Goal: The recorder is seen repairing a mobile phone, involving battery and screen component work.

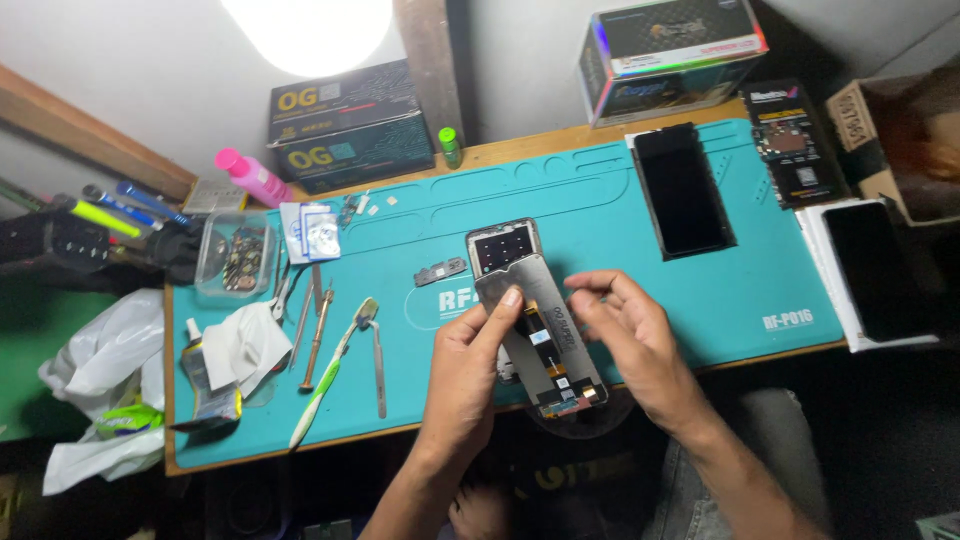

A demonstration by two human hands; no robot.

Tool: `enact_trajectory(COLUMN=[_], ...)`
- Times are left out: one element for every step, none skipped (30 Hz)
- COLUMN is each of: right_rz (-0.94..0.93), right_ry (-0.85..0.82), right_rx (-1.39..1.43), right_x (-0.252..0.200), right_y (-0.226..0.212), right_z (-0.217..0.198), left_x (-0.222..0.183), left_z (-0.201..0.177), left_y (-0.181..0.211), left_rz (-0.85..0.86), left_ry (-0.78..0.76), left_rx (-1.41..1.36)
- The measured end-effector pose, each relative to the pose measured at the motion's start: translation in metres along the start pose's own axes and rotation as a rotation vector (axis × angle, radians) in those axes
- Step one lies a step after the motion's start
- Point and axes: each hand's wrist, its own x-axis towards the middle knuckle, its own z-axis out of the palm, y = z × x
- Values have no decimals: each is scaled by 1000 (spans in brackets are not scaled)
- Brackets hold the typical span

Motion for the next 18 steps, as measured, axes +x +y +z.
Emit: enact_trajectory(right_rz=[-10, -15, 4, 22, 15, -14, -43, -51, -75, -99, -105, -116, -125, -129, -89, -47, -48, -25], right_ry=[0, 27, 16, 4, 30, 22, 16, 45, 42, 39, 90, 120, 156, 214, 309, 404, 445, 579], right_rx=[-47, -43, -18, 8, 13, 9, 5, 9, 13, 16, 19, 26, 34, 36, 13, -7, -2, -6], right_x=[-6, -10, -13, -16, -18, -19, -21, -22, -24, -27, -31, -36, -42, -53, -65, -77, -89, -102], right_y=[-1, 2, 5, 7, 6, 5, 4, 2, 1, -1, 3, 7, 11, 0, -11, -22, -24, -26], right_z=[-6, -9, -12, -16, -20, -25, -30, -35, -43, -51, -62, -74, -87, -100, -113, -124, -141, -156], left_x=[2, 5, 8, 11, 13, 15, 17, 20, 25, 29, 32, 36, 41, 44, 47, 51, 56, 62], left_z=[5, 9, 14, 18, 24, 29, 35, 38, 43, 49, 50, 52, 55, 62, 69, 75, 79, 83], left_y=[2, 1, 0, 0, 1, 1, 2, 1, -1, -3, -3, -4, -5, 0, 4, 9, 8, 8], left_rz=[10, 0, -6, -10, -20, -26, -32, -41, -58, -73, -94, -102, -114, -138, -131, -121, -138, -123], left_ry=[0, -24, -29, -35, -59, -68, -81, -107, -97, -87, -131, -116, -106, -156, -153, -151, -186, -202], left_rx=[21, 31, 54, 78, 88, 117, 147, 158, 170, 183, 198, 225, 253, 271, 301, 331, 344, 341])
